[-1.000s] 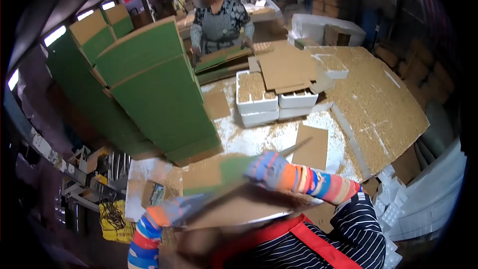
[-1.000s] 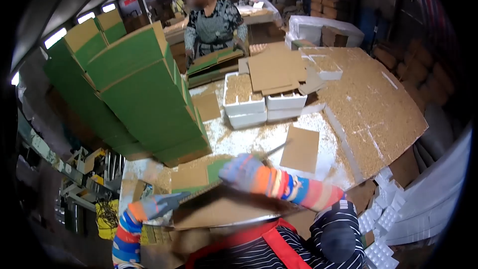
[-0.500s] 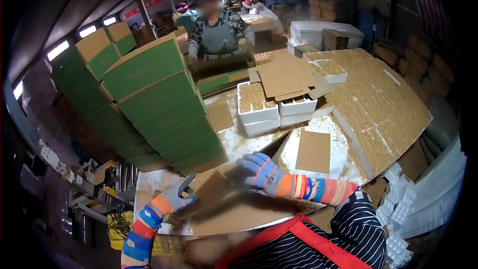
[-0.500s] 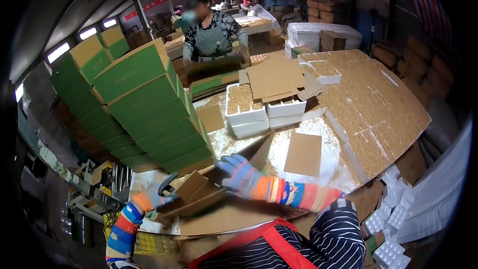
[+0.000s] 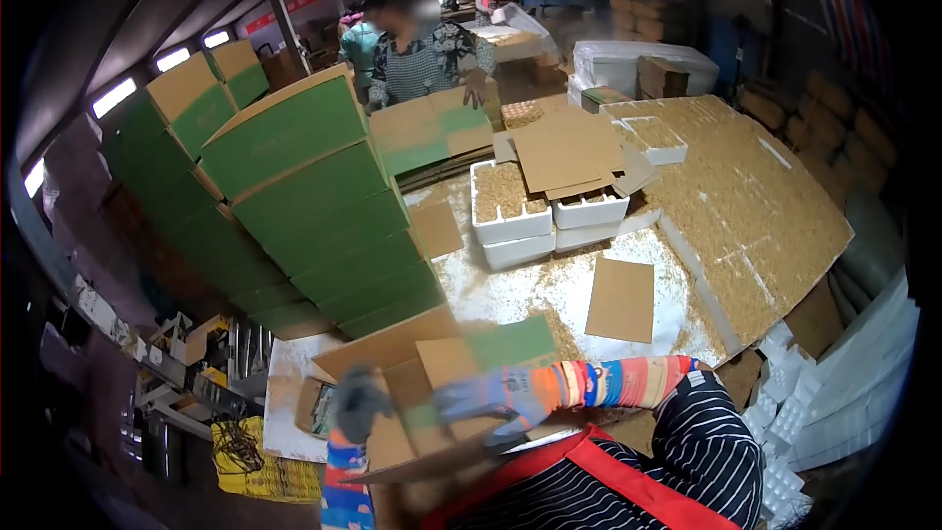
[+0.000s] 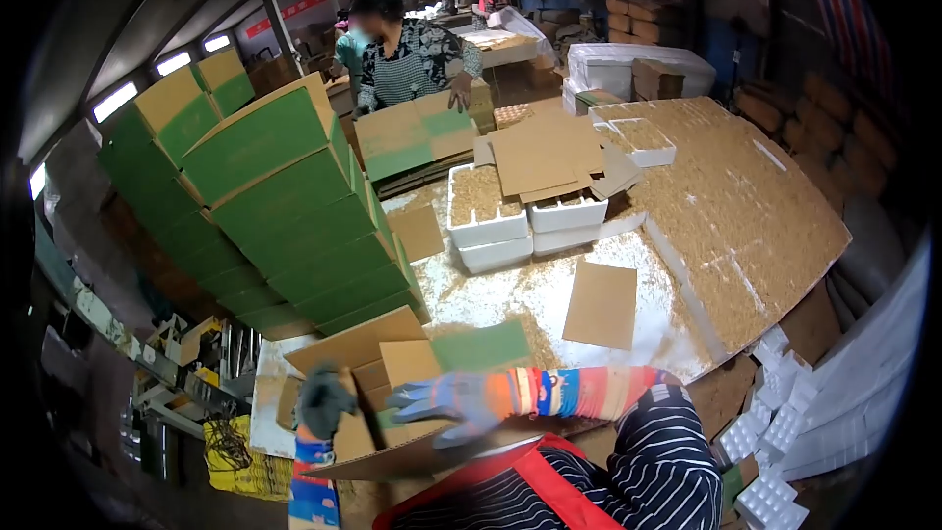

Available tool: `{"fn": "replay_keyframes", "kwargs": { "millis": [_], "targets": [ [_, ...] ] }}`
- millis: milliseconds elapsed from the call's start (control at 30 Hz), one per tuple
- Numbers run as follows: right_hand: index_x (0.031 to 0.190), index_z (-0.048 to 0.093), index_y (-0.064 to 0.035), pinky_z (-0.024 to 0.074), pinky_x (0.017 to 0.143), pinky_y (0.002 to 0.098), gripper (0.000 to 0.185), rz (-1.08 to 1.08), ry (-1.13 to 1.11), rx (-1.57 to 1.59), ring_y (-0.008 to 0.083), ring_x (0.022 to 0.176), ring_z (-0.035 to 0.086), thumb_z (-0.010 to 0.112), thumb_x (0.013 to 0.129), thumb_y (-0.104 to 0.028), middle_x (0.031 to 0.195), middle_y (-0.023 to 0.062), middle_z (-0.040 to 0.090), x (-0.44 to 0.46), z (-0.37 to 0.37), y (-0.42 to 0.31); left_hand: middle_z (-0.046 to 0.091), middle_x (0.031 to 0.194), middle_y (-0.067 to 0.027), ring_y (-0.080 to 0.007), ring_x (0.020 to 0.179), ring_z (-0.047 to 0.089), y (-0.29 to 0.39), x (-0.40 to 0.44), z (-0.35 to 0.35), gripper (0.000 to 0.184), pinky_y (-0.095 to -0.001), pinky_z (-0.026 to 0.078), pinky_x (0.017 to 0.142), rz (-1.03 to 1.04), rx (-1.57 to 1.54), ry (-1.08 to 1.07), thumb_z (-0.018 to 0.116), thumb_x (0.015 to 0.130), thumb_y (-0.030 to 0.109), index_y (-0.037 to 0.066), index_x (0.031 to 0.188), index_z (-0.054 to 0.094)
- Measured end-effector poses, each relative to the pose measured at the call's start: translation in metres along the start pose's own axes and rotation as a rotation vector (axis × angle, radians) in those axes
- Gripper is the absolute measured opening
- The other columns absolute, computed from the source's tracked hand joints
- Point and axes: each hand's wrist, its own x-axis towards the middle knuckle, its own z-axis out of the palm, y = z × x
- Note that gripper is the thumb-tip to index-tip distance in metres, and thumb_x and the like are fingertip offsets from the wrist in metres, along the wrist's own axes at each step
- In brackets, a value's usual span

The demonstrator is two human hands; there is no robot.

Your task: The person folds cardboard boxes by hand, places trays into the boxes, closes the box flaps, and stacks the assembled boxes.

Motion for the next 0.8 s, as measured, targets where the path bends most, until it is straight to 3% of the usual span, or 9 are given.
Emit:
{"fn": "replay_keyframes", "kwargs": {
  "millis": [67,200,267,333,433,600,667,733,800],
  "targets": [
    [0.13,0.042,-0.0123,0.0358,0.098,0.0376,0.056,0.161,-0.241,-0.129,0.0309,0.116,0.045,0.052,0.082,-0.041,0.13,0.0167,0.042,0.0,0.012,0.006,0.061,0.084,-0.0149,-0.0231,0.077,0.06,0.013,-0.025,-0.016,0.049,-0.0293,0.049,0.065,0.462,0.641,0.254,0.047,0.088,0.033,-0.009,0.114,0.046],
    [0.123,0.048,-0.0048,0.0424,0.087,0.0346,0.054,0.159,0.192,0.146,0.0269,0.1,0.055,0.061,0.077,-0.03,0.107,0.0158,0.058,0.003,0.022,0.011,0.044,0.126,-0.025,-0.0336,0.118,0.041,0.015,-0.076,-0.023,0.095,-0.0441,0.026,0.103,0.05,0.482,0.032,0.024,0.079,0.073,-0.006,0.13,0.033],
    [0.123,0.047,-0.0042,0.047,0.075,0.029,0.054,0.63,0.324,0.792,0.021,0.085,0.06,0.061,0.073,-0.014,0.094,0.0129,0.062,0.007,0.007,0.025,0.036,0.132,-0.0242,-0.0342,0.125,0.033,0.009,-0.08,0.001,0.105,-0.0427,0.023,0.105,0.074,0.077,-0.031,0.024,0.073,0.079,-0.005,0.135,0.023],
    [0.121,0.049,-0.005,0.0478,0.071,0.0272,0.052,0.701,0.188,0.742,0.0184,0.081,0.061,0.058,0.07,-0.01,0.09,0.0108,0.063,0.008,0.012,0.013,0.024,0.14,-0.0212,-0.0296,0.128,0.027,0.012,-0.068,0.023,0.099,-0.0404,0.022,0.106,0.209,0.288,0.1,0.054,0.074,0.059,-0.002,0.139,0.011],
    [0.117,0.049,-0.009,0.0428,0.079,0.0478,0.053,0.053,0.184,-0.779,0.0372,0.096,0.052,0.06,0.068,-0.025,0.114,0.0212,0.049,0.019,0.0,-0.001,0.018,0.143,-0.0196,-0.026,0.129,0.025,-0.02,-0.058,-0.006,0.105,-0.0391,0.024,0.105,0.087,0.992,0.354,0.074,0.068,0.031,0.001,0.14,0.004],
    [0.113,0.051,-0.0101,0.0389,0.082,0.0475,0.052,0.325,0.503,-0.628,0.0394,0.093,0.051,0.055,0.074,-0.044,0.111,0.0197,0.05,0.055,-0.034,0.038,0.02,0.142,-0.017,-0.0239,0.129,0.025,-0.032,-0.043,0.004,0.108,-0.0358,0.025,0.105,0.01,0.566,0.365,0.077,0.066,0.016,0.004,0.14,0.0],
    [0.121,0.048,-0.0113,0.0364,0.089,0.0482,0.059,0.323,-0.142,-0.312,0.04,0.107,0.047,0.051,0.077,-0.051,0.125,0.0236,0.043,0.041,-0.034,0.0,0.025,0.14,-0.0159,-0.0242,0.125,0.033,-0.036,-0.039,-0.014,0.101,-0.0342,0.029,0.103,0.06,0.823,0.328,0.072,0.07,0.015,0.004,0.14,0.001],
    [0.122,0.047,-0.0115,0.0297,0.099,0.046,0.061,0.142,0.0,-0.625,0.0359,0.119,0.04,0.049,0.079,-0.055,0.128,0.0239,0.039,0.008,0.017,0.001,0.027,0.138,-0.0158,-0.024,0.122,0.036,-0.03,-0.038,-0.03,0.096,-0.033,0.031,0.102,-0.071,0.846,0.162,0.07,0.073,0.017,0.004,0.14,0.003],
    [0.119,0.048,-0.0041,0.0335,0.096,0.0462,0.063,0.1,0.171,-0.402,0.0387,0.109,0.045,0.062,0.074,-0.046,0.122,0.0228,0.044,-0.001,0.015,0.014,0.037,0.132,-0.013,-0.0199,0.117,0.042,-0.011,-0.03,-0.003,0.075,-0.0296,0.035,0.097,-0.245,0.215,0.188,0.064,0.079,0.025,0.0,0.136,0.022]
  ]
}}
